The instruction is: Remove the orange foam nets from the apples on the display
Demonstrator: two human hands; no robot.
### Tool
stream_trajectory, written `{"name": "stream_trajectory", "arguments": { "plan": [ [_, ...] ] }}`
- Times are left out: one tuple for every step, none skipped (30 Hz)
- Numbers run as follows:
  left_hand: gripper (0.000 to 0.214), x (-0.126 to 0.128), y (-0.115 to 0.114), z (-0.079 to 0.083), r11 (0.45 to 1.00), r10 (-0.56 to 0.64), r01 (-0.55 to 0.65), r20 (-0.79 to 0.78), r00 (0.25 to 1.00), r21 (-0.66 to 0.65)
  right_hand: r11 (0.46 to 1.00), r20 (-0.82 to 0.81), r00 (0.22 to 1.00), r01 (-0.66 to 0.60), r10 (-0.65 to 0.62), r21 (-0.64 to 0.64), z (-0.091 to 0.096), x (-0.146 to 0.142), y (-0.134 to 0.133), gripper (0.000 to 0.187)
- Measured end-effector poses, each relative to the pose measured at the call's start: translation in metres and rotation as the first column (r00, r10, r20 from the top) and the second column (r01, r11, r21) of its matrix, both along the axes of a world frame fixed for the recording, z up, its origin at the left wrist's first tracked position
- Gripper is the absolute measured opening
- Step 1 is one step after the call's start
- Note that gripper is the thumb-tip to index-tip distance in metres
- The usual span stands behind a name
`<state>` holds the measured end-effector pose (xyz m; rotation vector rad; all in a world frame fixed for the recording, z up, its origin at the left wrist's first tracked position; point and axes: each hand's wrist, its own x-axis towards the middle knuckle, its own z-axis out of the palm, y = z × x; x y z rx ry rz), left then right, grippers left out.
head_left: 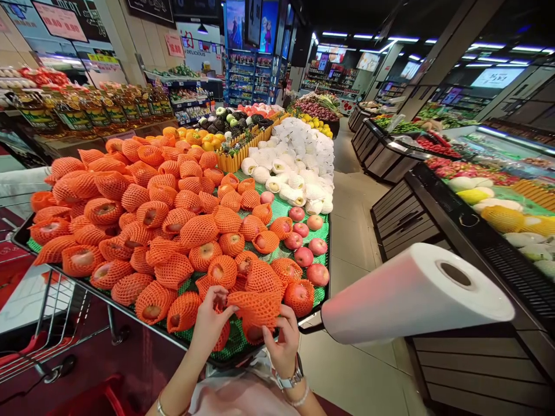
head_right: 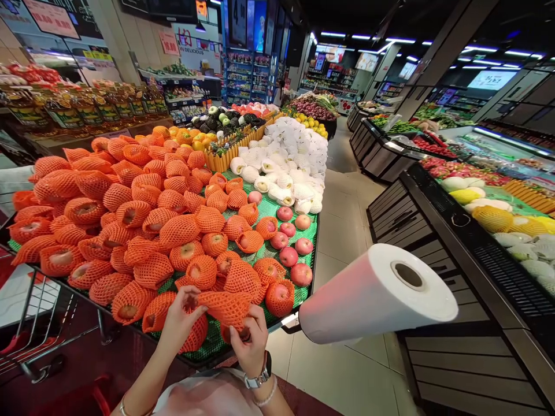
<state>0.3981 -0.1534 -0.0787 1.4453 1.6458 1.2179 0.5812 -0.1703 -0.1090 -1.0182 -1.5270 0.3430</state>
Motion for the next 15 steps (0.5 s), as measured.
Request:
{"name": "stream_trajectory", "arguments": {
  "plan": [
    [0.017, 0.000, 0.001, -0.002, 0.999, -0.037, 0.038, 0.037, 0.999, -0.021, 0.999, 0.000, 0.999, 0.032, -0.032, -0.006, -0.001, 0.000, 0.000, 0.015],
    [0.016, 0.001, 0.002, -0.003, 0.996, -0.082, 0.084, 0.067, 0.994, -0.029, 0.998, 0.002, 0.998, 0.061, -0.061, -0.015, -0.001, -0.001, 0.000, 0.020],
    [0.016, 0.001, 0.002, -0.005, 0.993, -0.117, 0.119, 0.087, 0.989, -0.018, 0.996, 0.006, 0.997, 0.081, -0.080, -0.023, -0.001, -0.001, 0.001, 0.023],
    [0.015, 0.001, 0.001, -0.006, 0.992, -0.125, 0.125, 0.094, 0.988, 0.007, 0.995, 0.011, 0.996, 0.089, -0.088, -0.034, -0.001, -0.002, 0.002, 0.026],
    [0.014, 0.001, 0.001, -0.008, 0.993, -0.111, 0.108, 0.089, 0.990, 0.042, 0.995, 0.012, 0.996, 0.087, -0.086, -0.046, -0.001, -0.003, 0.003, 0.027],
    [0.013, 0.001, 0.000, -0.009, 0.994, -0.081, 0.075, 0.075, 0.994, 0.082, 0.995, 0.010, 0.997, 0.075, -0.074, -0.063, -0.001, -0.004, 0.004, 0.029],
    [0.012, 0.000, -0.001, -0.009, 0.992, -0.044, 0.036, 0.055, 0.998, 0.124, 0.995, 0.002, 0.998, 0.058, -0.058, -0.084, -0.001, -0.004, 0.004, 0.030],
    [0.011, -0.001, -0.002, -0.010, 0.987, -0.007, 0.002, 0.034, 0.999, 0.163, 0.993, -0.011, 0.999, 0.036, -0.037, -0.111, -0.003, -0.004, 0.005, 0.032],
    [0.010, -0.002, -0.002, -0.010, 0.980, 0.021, -0.023, 0.015, 1.000, 0.196, 0.990, -0.029, 1.000, 0.002, -0.006, -0.142, -0.005, -0.004, 0.005, 0.034],
    [0.010, -0.003, -0.003, -0.010, 0.976, 0.031, -0.031, 0.003, 1.000, 0.217, 0.984, -0.051, 0.998, -0.046, 0.038, -0.173, -0.008, -0.003, 0.004, 0.035],
    [0.010, -0.004, -0.003, -0.010, 0.974, 0.022, -0.022, 0.002, 1.000, 0.226, 0.974, -0.078, 0.992, -0.110, 0.097, -0.199, -0.011, -0.003, 0.003, 0.037],
    [0.010, -0.004, -0.004, -0.010, 0.975, 0.001, -0.004, 0.012, 1.000, 0.221, 0.958, -0.119, 0.981, -0.176, 0.153, -0.227, -0.015, -0.003, 0.002, 0.038],
    [0.010, -0.004, -0.004, -0.010, 0.979, -0.025, 0.019, 0.031, 0.999, 0.201, 0.936, -0.178, 0.965, -0.236, 0.194, -0.262, -0.019, -0.003, 0.001, 0.038],
    [0.010, -0.003, -0.004, -0.011, 0.984, -0.046, 0.035, 0.058, 0.997, 0.173, 0.906, -0.257, 0.942, -0.290, 0.214, -0.308, -0.023, -0.004, 0.000, 0.038],
    [0.011, -0.003, -0.004, -0.011, 0.989, -0.052, 0.038, 0.095, 0.994, 0.141, 0.871, -0.347, 0.916, -0.331, 0.203, -0.364, -0.027, -0.004, 0.000, 0.036]
  ]
}}
